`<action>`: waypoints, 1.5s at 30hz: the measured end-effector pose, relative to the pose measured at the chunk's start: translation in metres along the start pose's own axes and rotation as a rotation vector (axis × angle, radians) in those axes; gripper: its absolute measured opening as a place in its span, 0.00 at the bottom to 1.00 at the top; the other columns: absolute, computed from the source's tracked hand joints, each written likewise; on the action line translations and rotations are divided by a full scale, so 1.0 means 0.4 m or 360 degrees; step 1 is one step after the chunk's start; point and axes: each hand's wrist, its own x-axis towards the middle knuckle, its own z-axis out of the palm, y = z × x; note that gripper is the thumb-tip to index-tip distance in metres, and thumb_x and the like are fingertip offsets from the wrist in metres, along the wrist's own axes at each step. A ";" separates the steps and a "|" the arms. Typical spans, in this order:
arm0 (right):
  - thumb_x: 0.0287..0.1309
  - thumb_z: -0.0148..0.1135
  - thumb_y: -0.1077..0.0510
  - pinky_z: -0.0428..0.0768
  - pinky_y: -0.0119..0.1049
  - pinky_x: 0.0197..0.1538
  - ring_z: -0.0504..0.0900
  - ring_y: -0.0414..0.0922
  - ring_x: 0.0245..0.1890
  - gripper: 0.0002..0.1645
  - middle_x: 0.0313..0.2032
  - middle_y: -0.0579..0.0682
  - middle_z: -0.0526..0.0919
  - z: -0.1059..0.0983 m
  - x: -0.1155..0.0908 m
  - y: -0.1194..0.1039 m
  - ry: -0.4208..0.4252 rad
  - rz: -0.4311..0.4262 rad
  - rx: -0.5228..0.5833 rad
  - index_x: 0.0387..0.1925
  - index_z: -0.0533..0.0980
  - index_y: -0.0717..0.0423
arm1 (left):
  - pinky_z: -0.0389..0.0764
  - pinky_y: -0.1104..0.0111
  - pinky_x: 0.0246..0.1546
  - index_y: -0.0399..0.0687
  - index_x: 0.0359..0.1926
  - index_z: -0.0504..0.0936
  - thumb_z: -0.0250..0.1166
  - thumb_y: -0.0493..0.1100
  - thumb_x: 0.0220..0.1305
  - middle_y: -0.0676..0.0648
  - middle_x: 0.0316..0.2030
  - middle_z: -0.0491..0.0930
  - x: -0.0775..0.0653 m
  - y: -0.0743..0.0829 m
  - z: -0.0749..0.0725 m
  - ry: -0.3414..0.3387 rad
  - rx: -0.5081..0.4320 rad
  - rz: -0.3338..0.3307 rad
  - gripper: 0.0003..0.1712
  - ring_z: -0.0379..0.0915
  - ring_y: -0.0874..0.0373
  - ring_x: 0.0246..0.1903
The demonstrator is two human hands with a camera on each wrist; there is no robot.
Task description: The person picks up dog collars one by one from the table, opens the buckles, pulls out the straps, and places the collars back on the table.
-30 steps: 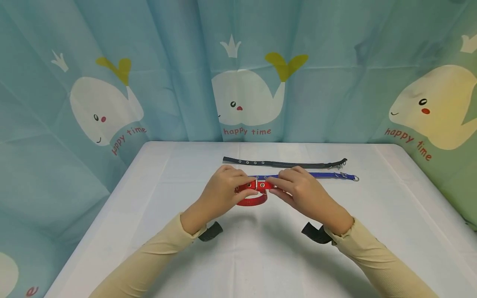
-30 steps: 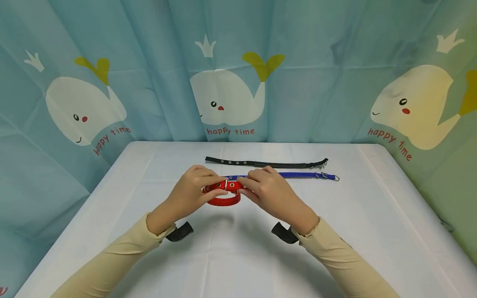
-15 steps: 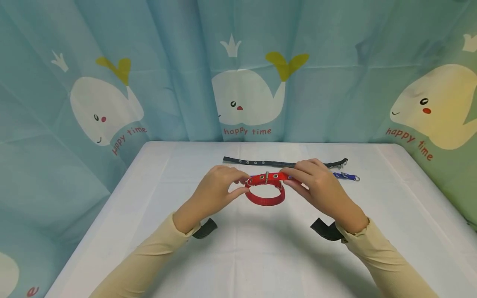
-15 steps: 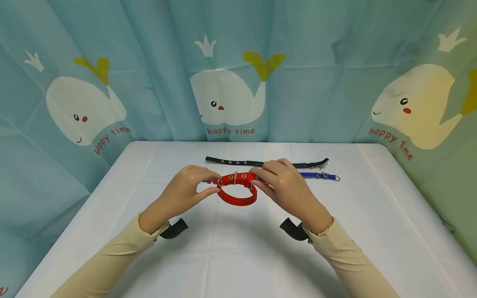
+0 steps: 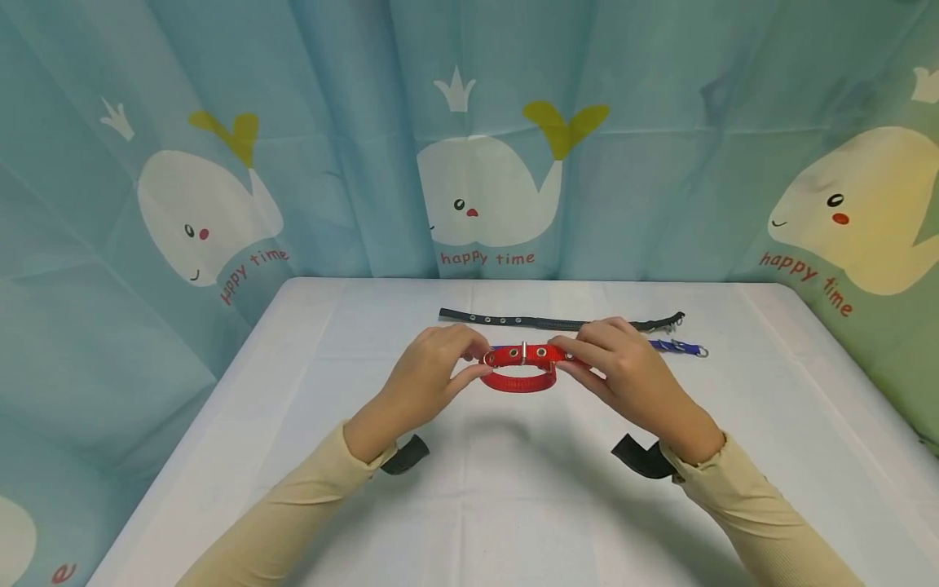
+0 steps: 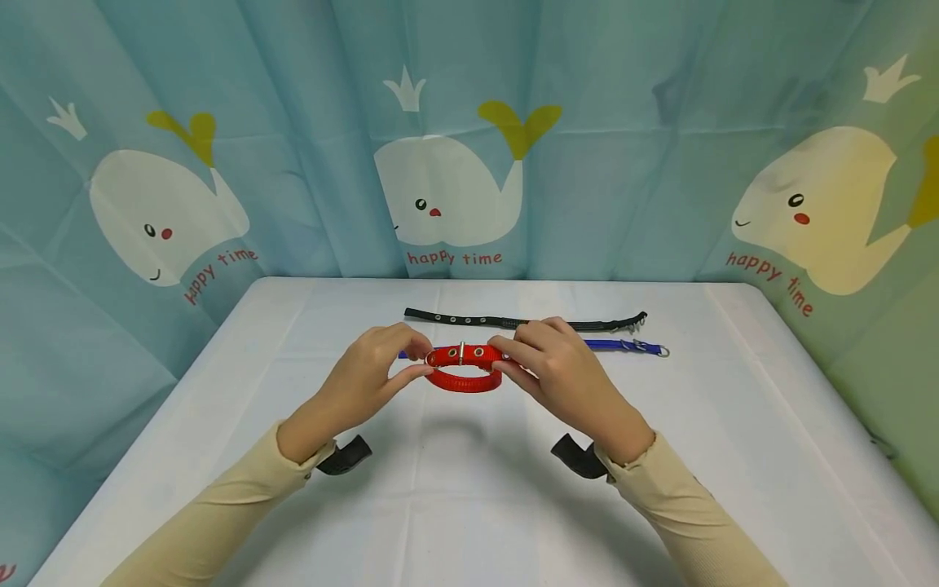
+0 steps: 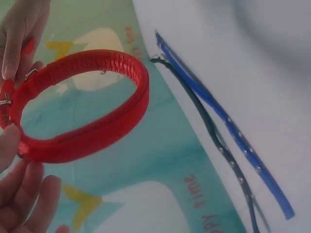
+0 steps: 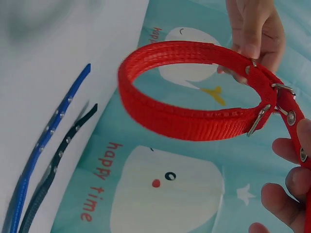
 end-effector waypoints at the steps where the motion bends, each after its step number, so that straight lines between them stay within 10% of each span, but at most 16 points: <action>1: 0.54 0.67 0.56 0.77 0.40 0.37 0.76 0.44 0.29 0.12 0.25 0.49 0.78 0.001 -0.001 -0.001 -0.0007 0.0004 0.0005 0.38 0.82 0.60 | 0.77 0.59 0.48 0.44 0.38 0.79 0.72 0.43 0.51 0.50 0.33 0.81 -0.001 -0.001 0.000 -0.0011 -0.0006 0.0000 0.15 0.78 0.59 0.35; 11: 0.68 0.45 0.45 0.76 0.39 0.36 0.76 0.44 0.29 0.25 0.26 0.48 0.78 0.016 -0.009 0.003 -0.0014 0.0018 0.0005 0.39 0.82 0.59 | 0.80 0.60 0.48 0.41 0.44 0.72 0.68 0.43 0.55 0.46 0.37 0.83 -0.008 0.010 -0.017 -0.0080 -0.0136 -0.0141 0.19 0.77 0.51 0.44; 19: 0.67 0.45 0.46 0.74 0.41 0.39 0.73 0.41 0.27 0.24 0.24 0.46 0.77 0.006 -0.011 0.007 0.0018 0.0017 -0.0003 0.38 0.82 0.57 | 0.82 0.69 0.39 0.41 0.38 0.77 0.73 0.42 0.49 0.48 0.32 0.83 -0.016 0.005 -0.018 0.0125 -0.0073 0.0167 0.17 0.75 0.54 0.39; 28: 0.67 0.47 0.48 0.76 0.43 0.39 0.75 0.42 0.27 0.22 0.24 0.48 0.77 0.003 -0.015 0.006 -0.0001 -0.0041 -0.0035 0.38 0.82 0.58 | 0.78 0.59 0.52 0.44 0.46 0.83 0.73 0.36 0.48 0.48 0.36 0.86 -0.019 -0.021 -0.025 0.0158 -0.0016 0.0486 0.21 0.82 0.60 0.36; 45: 0.63 0.57 0.51 0.77 0.44 0.41 0.78 0.45 0.27 0.16 0.24 0.49 0.81 0.033 0.007 -0.029 -0.0046 -0.0128 -0.0151 0.38 0.83 0.60 | 0.76 0.61 0.54 0.45 0.46 0.83 0.70 0.43 0.53 0.50 0.36 0.86 0.006 0.029 0.002 0.0100 0.0141 0.0322 0.18 0.82 0.60 0.38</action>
